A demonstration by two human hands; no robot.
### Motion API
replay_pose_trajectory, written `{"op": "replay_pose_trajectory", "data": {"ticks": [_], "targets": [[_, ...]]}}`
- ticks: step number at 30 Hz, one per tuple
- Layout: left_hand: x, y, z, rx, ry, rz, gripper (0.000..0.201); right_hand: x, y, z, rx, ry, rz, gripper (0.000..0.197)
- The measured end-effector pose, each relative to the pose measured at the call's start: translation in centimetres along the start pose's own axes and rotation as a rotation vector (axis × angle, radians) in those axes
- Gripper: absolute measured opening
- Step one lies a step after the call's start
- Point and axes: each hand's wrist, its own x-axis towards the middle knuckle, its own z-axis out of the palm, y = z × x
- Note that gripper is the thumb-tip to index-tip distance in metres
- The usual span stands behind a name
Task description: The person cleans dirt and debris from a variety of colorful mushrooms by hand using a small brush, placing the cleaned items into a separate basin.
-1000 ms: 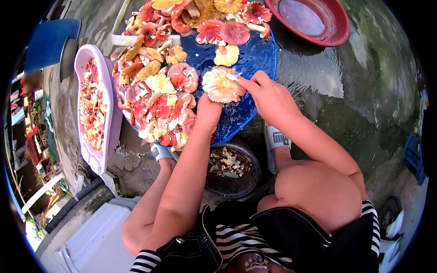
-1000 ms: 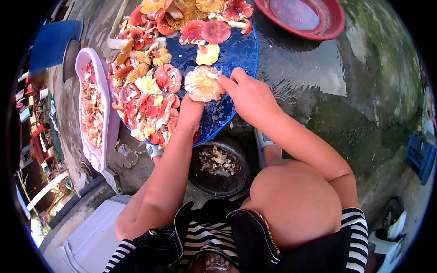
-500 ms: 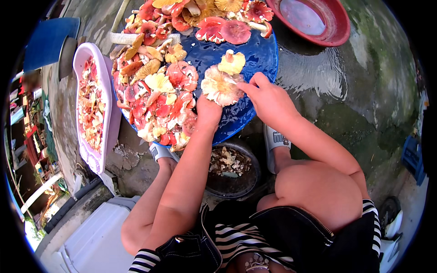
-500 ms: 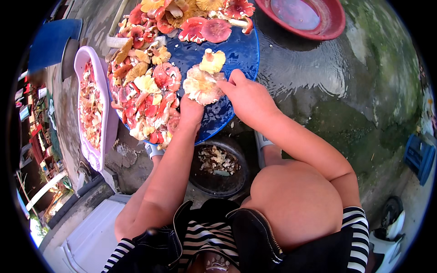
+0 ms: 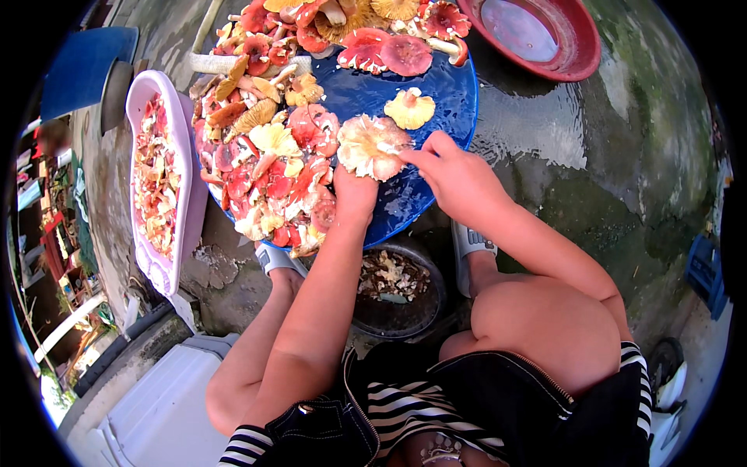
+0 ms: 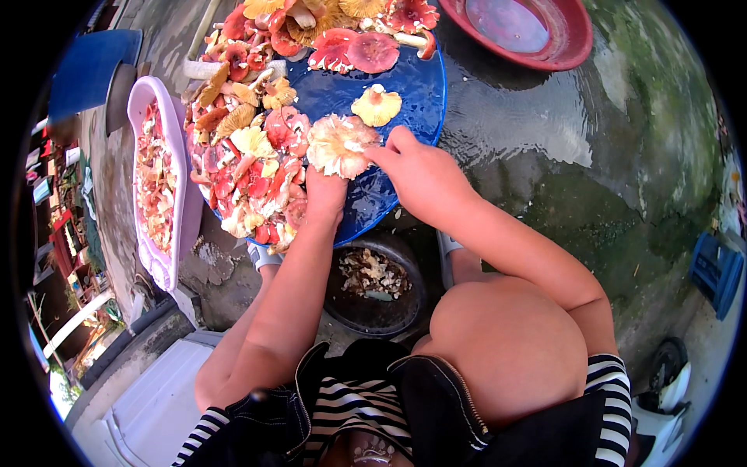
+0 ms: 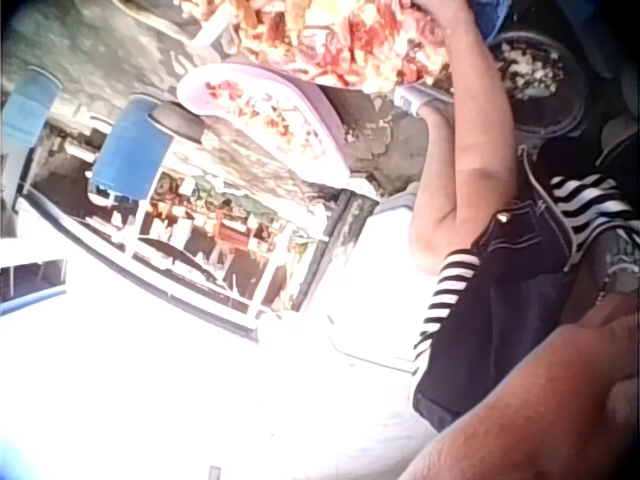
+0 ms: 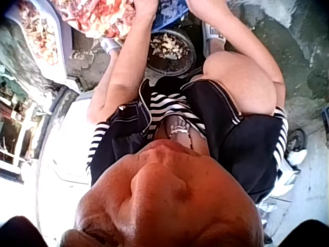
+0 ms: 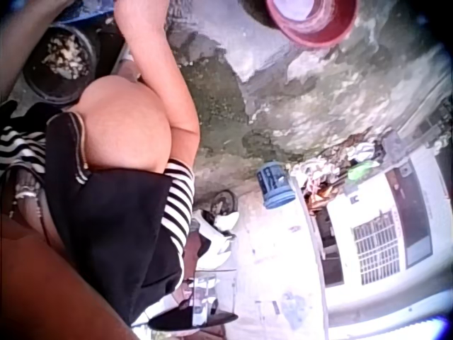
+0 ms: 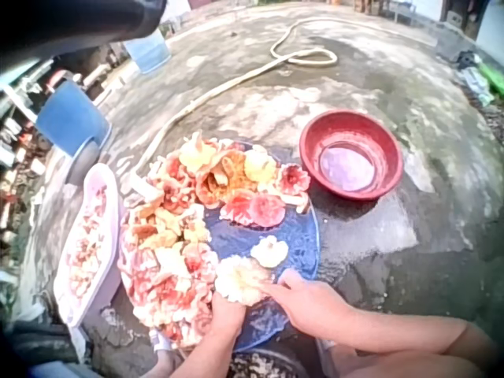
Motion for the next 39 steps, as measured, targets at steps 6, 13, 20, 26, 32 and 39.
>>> {"op": "replay_pose_trajectory", "data": {"ticks": [6, 13, 20, 26, 32, 39], "targets": [[0.3, 0.7, -0.6, 0.07, -0.067, -0.1, 0.038, 0.2, 0.9, 0.0, 0.123, 0.077, 0.051, 0.025], [-1.1, 4.8, -0.9, -0.38, -0.238, -0.367, 0.03, 0.0, 2.3, 0.0, 0.708, 0.238, 0.158, 0.032], [-2.1, 7.0, -1.1, -0.643, -0.175, -0.485, 0.035, -0.5, 1.4, 0.6, 0.812, 0.228, 0.139, 0.024], [-2.8, 8.0, -0.4, -0.741, -0.23, -0.507, 0.035, -0.6, 1.3, 0.5, 0.925, 0.253, 0.138, 0.022], [-2.8, 9.2, -4.2, 0.161, -0.027, 0.19, 0.032, -0.7, 2.7, 0.6, 1.016, 0.288, 0.224, 0.019], [-2.1, 11.8, -10.1, -0.24, 0.174, 0.195, 0.046, -0.9, 2.6, 0.7, 1.072, 0.278, 0.242, 0.02]]}}
